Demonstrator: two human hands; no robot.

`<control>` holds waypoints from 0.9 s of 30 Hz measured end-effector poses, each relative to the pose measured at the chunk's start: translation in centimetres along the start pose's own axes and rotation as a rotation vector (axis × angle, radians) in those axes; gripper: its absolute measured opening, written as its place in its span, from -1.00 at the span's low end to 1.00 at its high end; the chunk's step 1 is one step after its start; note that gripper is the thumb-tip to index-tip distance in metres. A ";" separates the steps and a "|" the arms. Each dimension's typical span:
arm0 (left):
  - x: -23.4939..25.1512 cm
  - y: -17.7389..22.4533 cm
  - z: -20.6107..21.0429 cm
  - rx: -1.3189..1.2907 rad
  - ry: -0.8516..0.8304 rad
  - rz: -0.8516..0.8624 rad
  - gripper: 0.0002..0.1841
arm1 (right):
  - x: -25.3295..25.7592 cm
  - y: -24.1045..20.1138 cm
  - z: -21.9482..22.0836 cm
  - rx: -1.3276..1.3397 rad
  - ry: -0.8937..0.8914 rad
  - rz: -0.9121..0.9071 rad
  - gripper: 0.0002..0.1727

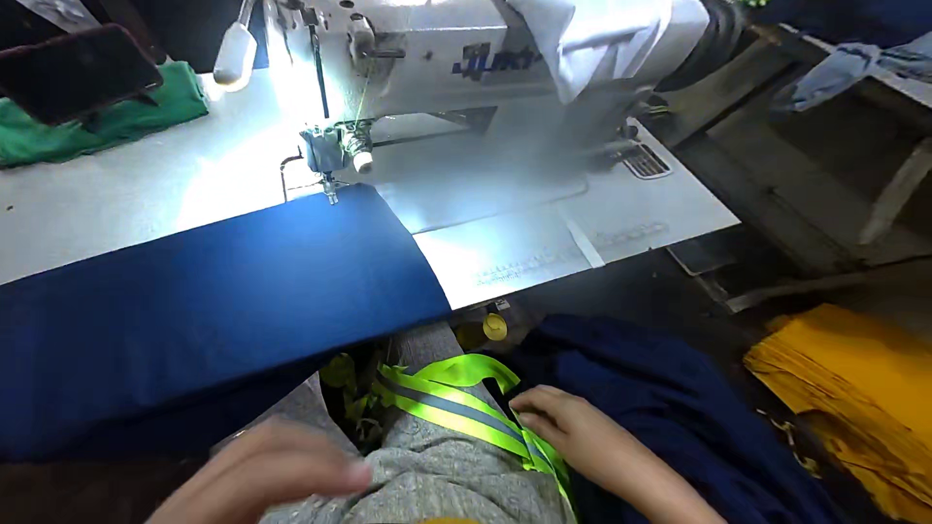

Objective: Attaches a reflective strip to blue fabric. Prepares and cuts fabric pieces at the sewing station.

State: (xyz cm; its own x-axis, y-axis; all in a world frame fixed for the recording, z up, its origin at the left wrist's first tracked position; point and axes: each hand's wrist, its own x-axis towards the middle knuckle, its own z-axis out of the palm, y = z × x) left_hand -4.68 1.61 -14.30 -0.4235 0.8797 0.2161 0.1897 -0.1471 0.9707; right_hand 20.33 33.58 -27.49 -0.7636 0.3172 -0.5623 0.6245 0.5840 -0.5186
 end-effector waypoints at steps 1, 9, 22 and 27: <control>0.6 -1.7 0.3 0.036 -0.073 -0.014 -0.66 | 0.7 0.4 0.8 0.000 -0.044 0.040 -0.60; 2.5 -11.4 5.2 0.380 -0.274 -0.234 -0.69 | 3.1 -0.7 3.0 -0.076 -0.068 0.053 -0.45; 5.8 -14.2 8.9 0.115 -0.556 -0.271 -0.69 | -0.9 -6.3 -4.3 0.493 0.061 -0.493 -0.77; 6.4 -12.2 4.7 0.108 -0.389 -0.264 -0.76 | -3.6 -5.9 -11.4 0.540 0.429 -0.400 -0.82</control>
State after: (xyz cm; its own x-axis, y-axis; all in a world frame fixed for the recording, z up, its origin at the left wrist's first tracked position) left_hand -5.57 11.12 -25.22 -0.1111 0.9876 -0.1109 0.2200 0.1332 0.9664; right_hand 17.51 37.48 -15.03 -0.8745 0.4842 -0.0274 0.1988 0.3064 -0.9309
